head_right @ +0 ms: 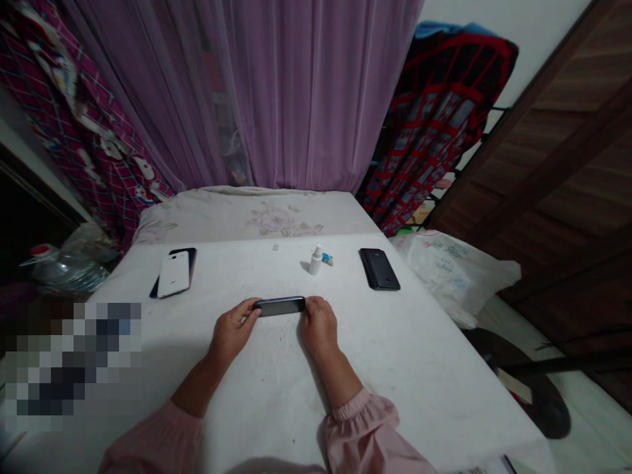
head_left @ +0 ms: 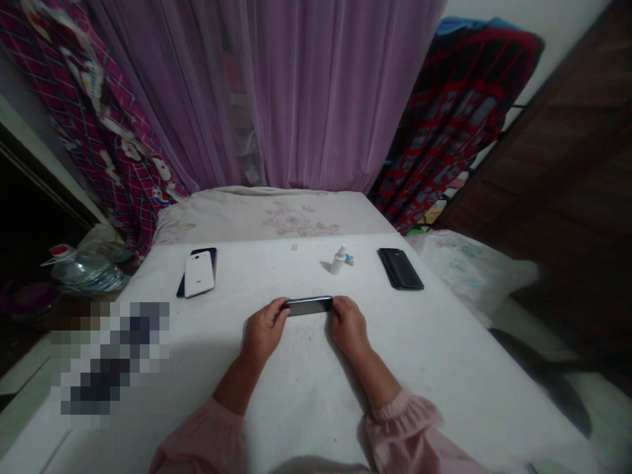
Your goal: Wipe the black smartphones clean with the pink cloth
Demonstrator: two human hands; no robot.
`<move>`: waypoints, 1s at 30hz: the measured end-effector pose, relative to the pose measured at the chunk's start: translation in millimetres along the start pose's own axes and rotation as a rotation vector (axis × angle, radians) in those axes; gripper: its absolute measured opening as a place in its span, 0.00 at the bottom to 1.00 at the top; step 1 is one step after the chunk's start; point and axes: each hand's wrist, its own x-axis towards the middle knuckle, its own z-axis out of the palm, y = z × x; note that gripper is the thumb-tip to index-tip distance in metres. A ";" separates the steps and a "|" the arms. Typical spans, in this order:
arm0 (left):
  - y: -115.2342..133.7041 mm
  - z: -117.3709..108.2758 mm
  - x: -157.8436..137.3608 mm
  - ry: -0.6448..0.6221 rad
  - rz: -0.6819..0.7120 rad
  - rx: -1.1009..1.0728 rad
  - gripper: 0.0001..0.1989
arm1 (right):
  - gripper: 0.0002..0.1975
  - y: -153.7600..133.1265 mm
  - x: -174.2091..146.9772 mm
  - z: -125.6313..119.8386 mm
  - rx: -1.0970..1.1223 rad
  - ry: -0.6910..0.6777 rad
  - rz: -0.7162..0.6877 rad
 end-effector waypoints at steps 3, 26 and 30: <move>-1.5 0.7 0.8 0.009 -0.053 -0.037 0.11 | 0.16 1.4 -1.2 -4.3 -0.085 -0.041 -0.049; 17.6 -14.8 20.8 0.330 -0.080 -0.448 0.15 | 0.14 8.4 2.8 -4.8 0.346 0.071 0.126; 38.5 3.9 25.9 0.177 -0.093 -0.336 0.11 | 0.15 8.6 5.8 -5.4 0.429 0.094 0.175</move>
